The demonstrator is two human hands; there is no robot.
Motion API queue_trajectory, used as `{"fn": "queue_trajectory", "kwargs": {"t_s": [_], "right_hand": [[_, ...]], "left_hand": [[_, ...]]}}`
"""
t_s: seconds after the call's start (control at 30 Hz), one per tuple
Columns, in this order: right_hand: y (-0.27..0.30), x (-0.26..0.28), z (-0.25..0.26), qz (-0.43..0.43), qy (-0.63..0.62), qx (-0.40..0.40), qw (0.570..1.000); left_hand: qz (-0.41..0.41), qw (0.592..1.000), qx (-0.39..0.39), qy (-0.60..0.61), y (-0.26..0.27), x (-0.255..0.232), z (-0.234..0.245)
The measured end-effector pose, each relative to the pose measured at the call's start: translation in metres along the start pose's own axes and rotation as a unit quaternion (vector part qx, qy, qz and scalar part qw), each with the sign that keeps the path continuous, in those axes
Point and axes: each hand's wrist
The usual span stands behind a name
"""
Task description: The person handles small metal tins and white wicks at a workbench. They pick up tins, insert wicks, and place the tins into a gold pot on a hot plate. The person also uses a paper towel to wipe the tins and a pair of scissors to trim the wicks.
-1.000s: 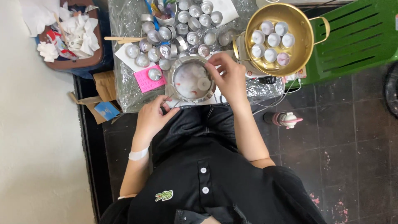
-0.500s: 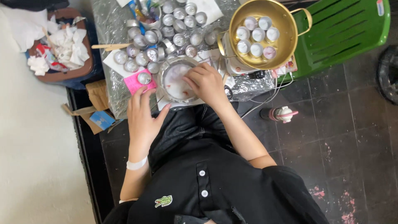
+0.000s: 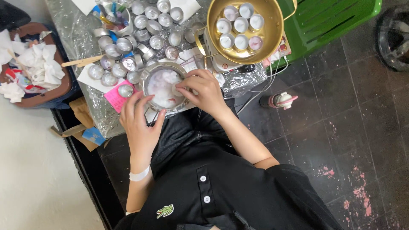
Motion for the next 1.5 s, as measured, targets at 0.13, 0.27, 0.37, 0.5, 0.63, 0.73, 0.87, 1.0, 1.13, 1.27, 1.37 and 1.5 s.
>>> {"fn": "queue_trajectory", "kwargs": {"t_s": [0.13,0.27,0.37,0.5,0.63,0.73,0.87,1.0,1.13,1.27,1.37,1.5], "right_hand": [[0.009,0.001,-0.002,-0.078,-0.019,-0.028,0.996],[0.002,0.011,0.009,-0.061,-0.015,-0.043,0.997],[0.011,0.002,0.008,-0.072,-0.023,-0.039,0.996],[0.03,-0.005,0.013,-0.111,-0.024,-0.067,0.991],[0.041,-0.013,0.029,-0.148,-0.125,-0.211,0.958],[0.057,-0.017,0.036,-0.215,-0.072,-0.19,0.955],[0.059,-0.022,0.027,-0.29,0.028,-0.012,0.956],[0.044,-0.011,0.011,-0.292,0.065,-0.004,0.954],[0.049,-0.022,-0.004,-0.236,0.16,0.0,0.959],[0.049,-0.02,-0.005,-0.239,0.138,-0.007,0.961],[0.05,-0.017,-0.001,-0.222,0.094,-0.028,0.97],[0.05,-0.014,0.002,-0.272,0.034,-0.032,0.961]], "left_hand": [[0.004,0.999,-0.047,-0.006,-0.006,0.011,0.002],[0.019,0.998,-0.064,0.003,-0.008,0.018,0.002],[0.011,0.999,-0.036,-0.014,-0.006,0.018,-0.003],[-0.022,0.999,0.007,-0.036,-0.003,0.011,-0.003],[-0.035,0.999,0.031,0.002,-0.008,0.005,-0.002],[-0.019,0.999,0.033,0.037,0.005,0.015,-0.009],[-0.012,0.999,0.03,0.03,0.007,0.009,-0.01],[-0.013,0.999,0.024,0.021,0.01,0.009,-0.011],[0.0,1.0,0.016,0.017,0.008,0.007,0.0],[-0.038,0.998,-0.041,-0.025,0.014,0.001,-0.002],[-0.151,0.988,-0.002,0.028,0.011,-0.038,-0.015],[-0.171,0.977,0.117,0.05,0.022,-0.033,-0.079]]}}
Point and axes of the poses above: each hand's wrist, its own y-axis away from the middle knuckle, its own z-axis out of the back of the hand, x = y × z, and after that the axes turned 2 degrees about z, right-handed
